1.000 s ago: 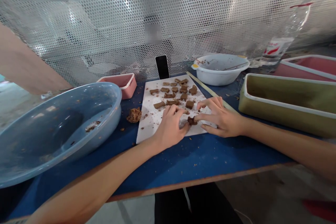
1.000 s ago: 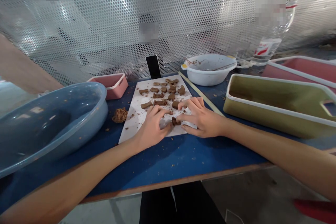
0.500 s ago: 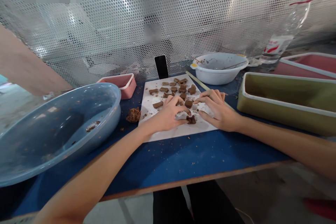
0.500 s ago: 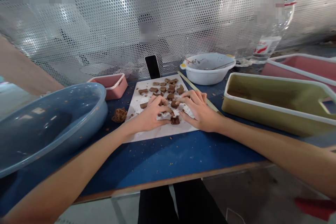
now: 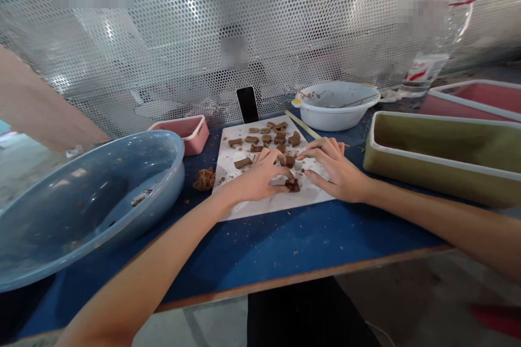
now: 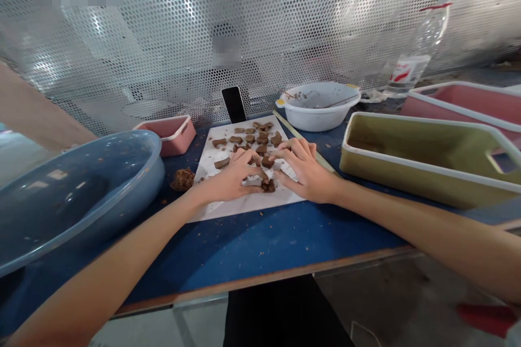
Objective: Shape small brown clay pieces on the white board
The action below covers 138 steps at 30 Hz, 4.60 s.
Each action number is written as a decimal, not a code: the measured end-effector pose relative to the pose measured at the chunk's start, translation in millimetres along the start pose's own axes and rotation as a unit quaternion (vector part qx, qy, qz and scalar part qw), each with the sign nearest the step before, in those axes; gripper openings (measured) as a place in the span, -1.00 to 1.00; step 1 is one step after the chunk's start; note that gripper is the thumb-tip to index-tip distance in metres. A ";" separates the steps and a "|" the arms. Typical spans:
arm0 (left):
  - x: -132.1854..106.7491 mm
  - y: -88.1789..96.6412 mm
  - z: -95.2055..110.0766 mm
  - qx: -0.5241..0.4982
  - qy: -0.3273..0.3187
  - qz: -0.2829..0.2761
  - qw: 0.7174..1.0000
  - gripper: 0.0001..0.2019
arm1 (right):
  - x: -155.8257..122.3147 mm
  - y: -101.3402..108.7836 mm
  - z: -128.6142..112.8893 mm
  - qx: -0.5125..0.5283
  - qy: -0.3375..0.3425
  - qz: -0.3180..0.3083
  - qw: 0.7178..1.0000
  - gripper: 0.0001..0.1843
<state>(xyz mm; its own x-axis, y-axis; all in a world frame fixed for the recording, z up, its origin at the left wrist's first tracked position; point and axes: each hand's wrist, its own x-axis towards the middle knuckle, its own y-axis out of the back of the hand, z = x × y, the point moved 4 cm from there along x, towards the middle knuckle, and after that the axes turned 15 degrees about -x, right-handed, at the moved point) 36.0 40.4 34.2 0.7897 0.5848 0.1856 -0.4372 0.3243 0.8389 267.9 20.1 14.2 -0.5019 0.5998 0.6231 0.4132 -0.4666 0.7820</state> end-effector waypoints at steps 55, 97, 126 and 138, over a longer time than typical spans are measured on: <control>-23.7 -10.2 -5.9 0.017 -0.144 0.180 0.973 -0.69 | -4.7 3.9 8.9 -0.031 0.120 -0.013 0.992 -0.66; -27.5 -13.3 -10.4 0.048 -0.164 0.268 0.948 -0.64 | -2.2 -22.5 -8.6 0.024 -0.065 -0.175 0.982 -0.36; -23.2 -15.7 -14.0 0.029 -0.141 0.257 0.956 -0.68 | 4.6 -26.3 -16.5 0.056 -0.068 -0.228 0.970 -0.65; -24.0 -15.8 -14.1 0.022 -0.142 0.251 0.957 -0.70 | 6.0 -31.8 -5.9 0.096 0.003 -0.234 0.968 -0.64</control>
<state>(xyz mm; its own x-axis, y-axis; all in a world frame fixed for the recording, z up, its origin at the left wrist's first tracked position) 17.9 31.8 9.3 0.5723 0.4314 0.6974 -0.7787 0.0192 0.6271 247.3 34.7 -6.8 -0.6718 0.7126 0.2022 0.2733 -0.0152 0.9618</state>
